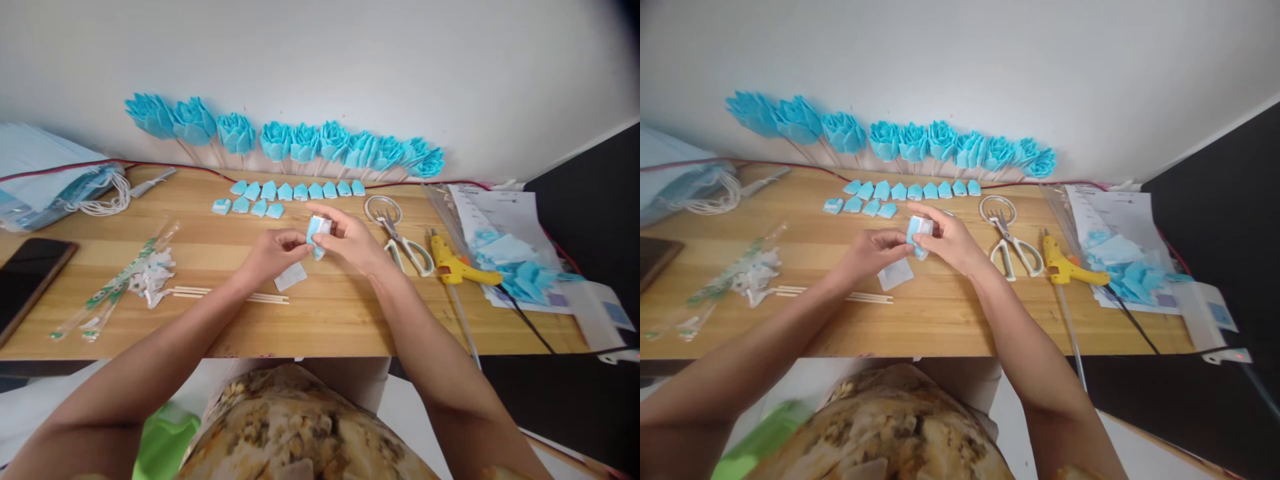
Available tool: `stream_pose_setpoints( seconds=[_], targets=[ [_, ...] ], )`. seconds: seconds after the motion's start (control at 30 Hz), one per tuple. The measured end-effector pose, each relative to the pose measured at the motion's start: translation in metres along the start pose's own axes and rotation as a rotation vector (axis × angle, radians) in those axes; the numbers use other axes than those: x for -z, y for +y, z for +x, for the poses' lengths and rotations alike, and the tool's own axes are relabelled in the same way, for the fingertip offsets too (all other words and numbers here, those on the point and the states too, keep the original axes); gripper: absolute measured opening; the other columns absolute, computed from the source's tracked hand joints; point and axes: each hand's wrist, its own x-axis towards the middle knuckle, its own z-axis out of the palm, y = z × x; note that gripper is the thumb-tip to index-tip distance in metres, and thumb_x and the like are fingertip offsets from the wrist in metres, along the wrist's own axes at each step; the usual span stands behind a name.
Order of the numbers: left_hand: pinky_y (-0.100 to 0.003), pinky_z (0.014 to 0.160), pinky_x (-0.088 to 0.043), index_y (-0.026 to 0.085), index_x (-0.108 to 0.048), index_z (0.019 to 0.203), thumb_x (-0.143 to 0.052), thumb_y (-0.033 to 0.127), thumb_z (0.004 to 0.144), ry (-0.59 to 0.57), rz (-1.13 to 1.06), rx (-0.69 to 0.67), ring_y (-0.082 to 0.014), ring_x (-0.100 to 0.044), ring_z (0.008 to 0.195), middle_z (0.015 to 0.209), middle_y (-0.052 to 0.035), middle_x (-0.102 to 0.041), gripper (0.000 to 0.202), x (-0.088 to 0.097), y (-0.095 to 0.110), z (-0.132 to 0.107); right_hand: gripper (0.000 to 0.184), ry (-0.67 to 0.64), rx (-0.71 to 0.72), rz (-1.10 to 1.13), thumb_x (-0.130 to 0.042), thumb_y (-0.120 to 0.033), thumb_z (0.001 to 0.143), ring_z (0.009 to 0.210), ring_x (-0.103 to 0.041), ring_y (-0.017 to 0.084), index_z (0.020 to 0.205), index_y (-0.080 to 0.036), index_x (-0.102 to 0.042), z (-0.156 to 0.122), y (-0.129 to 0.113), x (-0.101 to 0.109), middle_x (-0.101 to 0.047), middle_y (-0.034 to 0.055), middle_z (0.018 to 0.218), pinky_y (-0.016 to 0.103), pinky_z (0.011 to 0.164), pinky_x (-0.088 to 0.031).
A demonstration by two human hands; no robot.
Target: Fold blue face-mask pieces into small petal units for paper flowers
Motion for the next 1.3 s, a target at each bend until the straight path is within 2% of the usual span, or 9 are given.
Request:
stream_pose_setpoints(
  seconds=[0.2, 0.33, 0.5, 0.63, 0.77, 0.87, 0.97, 1.13, 1.3],
  targets=[
    [-0.024, 0.055, -0.033, 0.015, -0.068, 0.069, -0.069, 0.04, 0.075, 0.019, -0.061, 0.068, -0.0092, -0.043, 0.058, 0.064, 0.0014, -0.058, 0.025, 0.0, 0.004, 0.0, 0.056, 0.016, 0.033, 0.024, -0.071, -0.025, 0.076, 0.071, -0.055, 0.013, 0.132, -0.029, -0.063, -0.001, -0.003, -0.002, -0.06, -0.0019, 0.085, 0.028, 0.067, -0.051],
    [-0.024, 0.053, -0.031, 0.016, -0.062, 0.062, -0.068, 0.038, 0.075, 0.11, -0.095, 0.06, -0.0087, -0.04, 0.056, 0.058, 0.0031, -0.051, 0.026, 0.001, 0.004, 0.0, 0.059, 0.004, 0.052, 0.115, -0.069, -0.03, 0.082, 0.079, -0.06, 0.015, 0.14, -0.031, -0.055, -0.001, -0.004, -0.003, -0.066, -0.0007, 0.091, 0.032, 0.076, -0.054],
    [-0.025, 0.056, -0.032, 0.016, -0.064, 0.064, -0.07, 0.037, 0.073, 0.23, -0.149, 0.042, -0.0096, -0.043, 0.058, 0.061, 0.0017, -0.055, 0.024, 0.002, -0.002, 0.002, 0.063, -0.021, 0.042, 0.158, -0.065, -0.043, 0.088, 0.087, -0.066, 0.018, 0.147, -0.032, -0.045, 0.0, -0.001, -0.004, -0.071, 0.0019, 0.098, 0.036, 0.081, -0.056],
    [-0.025, 0.055, -0.031, 0.016, -0.063, 0.063, -0.07, 0.037, 0.073, 0.273, -0.175, 0.029, -0.0092, -0.041, 0.056, 0.058, 0.0025, -0.053, 0.024, 0.001, -0.007, 0.004, 0.071, -0.061, 0.056, 0.157, -0.072, -0.04, 0.084, 0.085, -0.065, 0.017, 0.148, -0.031, -0.043, 0.001, 0.003, -0.008, -0.071, 0.0013, 0.098, 0.034, 0.079, -0.055],
    [-0.025, 0.053, -0.029, 0.017, -0.063, 0.061, -0.071, 0.035, 0.073, 0.282, -0.184, 0.021, -0.0086, -0.039, 0.054, 0.056, 0.0034, -0.051, 0.023, 0.001, -0.006, 0.004, 0.068, 0.024, 0.079, 0.109, -0.072, -0.029, 0.081, 0.076, -0.061, 0.015, 0.145, -0.031, -0.048, 0.002, 0.007, -0.011, -0.068, -0.0016, 0.088, 0.032, 0.074, -0.054],
    [-0.025, 0.055, -0.036, 0.017, -0.068, 0.066, -0.074, 0.038, 0.074, 0.275, -0.225, 0.027, -0.0097, -0.044, 0.057, 0.059, 0.002, -0.056, 0.023, 0.001, -0.002, 0.003, 0.066, 0.078, 0.096, 0.108, -0.071, -0.028, 0.081, 0.076, -0.06, 0.016, 0.144, -0.029, -0.049, 0.004, 0.009, -0.01, -0.069, -0.0004, 0.09, 0.033, 0.072, -0.054],
    [-0.025, 0.061, -0.044, 0.018, -0.07, 0.07, -0.074, 0.045, 0.077, 0.274, -0.305, 0.03, -0.0111, -0.05, 0.062, 0.064, 0.0003, -0.06, 0.028, 0.002, 0.002, 0.003, 0.066, 0.095, 0.109, 0.127, -0.071, -0.03, 0.082, 0.079, -0.061, 0.017, 0.144, -0.03, -0.048, 0.004, 0.009, -0.009, -0.071, 0.0011, 0.097, 0.033, 0.072, -0.054],
    [-0.025, 0.062, -0.045, 0.017, -0.067, 0.066, -0.07, 0.055, 0.081, 0.219, -0.348, 0.032, -0.0115, -0.051, 0.063, 0.067, -0.0017, -0.06, 0.041, 0.002, 0.0, 0.004, 0.065, 0.095, 0.124, 0.091, -0.071, -0.034, 0.082, 0.08, -0.061, 0.018, 0.144, -0.031, -0.048, 0.004, 0.009, -0.009, -0.071, 0.0025, 0.102, 0.035, 0.073, -0.055],
    [-0.025, 0.062, -0.044, 0.018, -0.068, 0.066, -0.072, 0.048, 0.078, 0.219, -0.34, 0.049, -0.0116, -0.05, 0.063, 0.066, -0.0012, -0.061, 0.033, 0.002, -0.005, 0.004, 0.066, 0.067, 0.142, 0.055, -0.066, -0.03, 0.085, 0.083, -0.063, 0.017, 0.147, -0.028, -0.045, 0.003, 0.009, -0.011, -0.072, 0.0036, 0.106, 0.035, 0.076, -0.055]
  ],
)
